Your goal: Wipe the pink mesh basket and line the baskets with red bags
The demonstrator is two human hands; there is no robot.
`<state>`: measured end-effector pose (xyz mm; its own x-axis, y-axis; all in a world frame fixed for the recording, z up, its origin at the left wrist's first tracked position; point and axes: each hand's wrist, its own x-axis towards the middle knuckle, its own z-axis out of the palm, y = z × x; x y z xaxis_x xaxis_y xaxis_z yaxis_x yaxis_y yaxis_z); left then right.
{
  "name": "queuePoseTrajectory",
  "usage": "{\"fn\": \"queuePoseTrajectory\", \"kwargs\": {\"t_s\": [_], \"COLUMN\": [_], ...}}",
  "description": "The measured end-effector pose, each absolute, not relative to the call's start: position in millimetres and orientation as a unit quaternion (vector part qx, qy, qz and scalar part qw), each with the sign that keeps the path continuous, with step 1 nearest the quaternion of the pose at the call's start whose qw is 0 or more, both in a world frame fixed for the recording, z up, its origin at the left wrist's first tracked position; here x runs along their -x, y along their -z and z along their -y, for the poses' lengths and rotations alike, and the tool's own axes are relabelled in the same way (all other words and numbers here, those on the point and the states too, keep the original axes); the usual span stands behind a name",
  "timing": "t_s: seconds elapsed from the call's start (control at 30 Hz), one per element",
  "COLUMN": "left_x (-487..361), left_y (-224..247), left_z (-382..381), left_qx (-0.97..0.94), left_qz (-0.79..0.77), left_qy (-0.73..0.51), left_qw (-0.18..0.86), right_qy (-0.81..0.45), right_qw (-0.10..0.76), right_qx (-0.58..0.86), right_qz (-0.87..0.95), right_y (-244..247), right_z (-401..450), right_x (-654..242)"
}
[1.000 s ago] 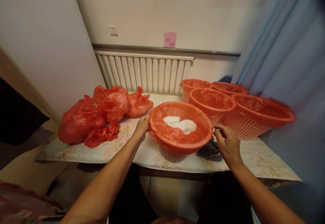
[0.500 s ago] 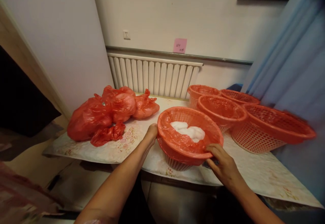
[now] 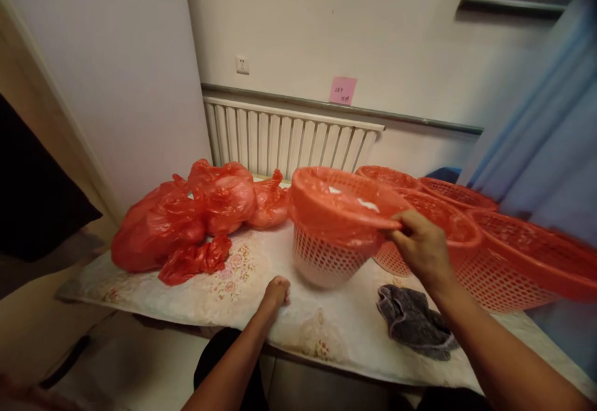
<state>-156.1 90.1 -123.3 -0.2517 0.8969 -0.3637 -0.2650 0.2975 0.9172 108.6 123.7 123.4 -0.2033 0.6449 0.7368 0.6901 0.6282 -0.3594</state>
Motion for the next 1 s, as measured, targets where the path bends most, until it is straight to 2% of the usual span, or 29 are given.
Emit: {"fn": "queuePoseTrajectory", "kwargs": {"t_s": [0.1, 0.23, 0.33, 0.57, 0.8, 1.0], "left_x": [168, 188, 194, 186, 186, 187], "left_y": [137, 154, 167, 194, 196, 193], "left_z": [-92, -100, -112, -132, -136, -139], "left_qx": [-0.285, -0.271, -0.231, -0.246, -0.236, -0.236], "left_qz": [-0.547, -0.447, -0.398, -0.458, -0.445, -0.450], "left_qy": [-0.550, -0.564, -0.572, -0.508, -0.475, -0.495], "left_qw": [0.562, 0.639, 0.679, 0.687, 0.722, 0.705], "right_qy": [0.075, 0.125, 0.127, 0.070, -0.006, -0.004], "right_qw": [0.488, 0.509, 0.505, 0.452, 0.398, 0.403], "right_qx": [0.435, 0.435, 0.447, 0.484, 0.490, 0.454], "right_qz": [0.753, 0.732, 0.728, 0.746, 0.776, 0.795], "right_y": [-151, -163, -154, -104, -37, -34], "right_z": [-177, -269, -344, -476, -534, -520], "right_x": [-71, -20, 19, 118, 193, 193]}}
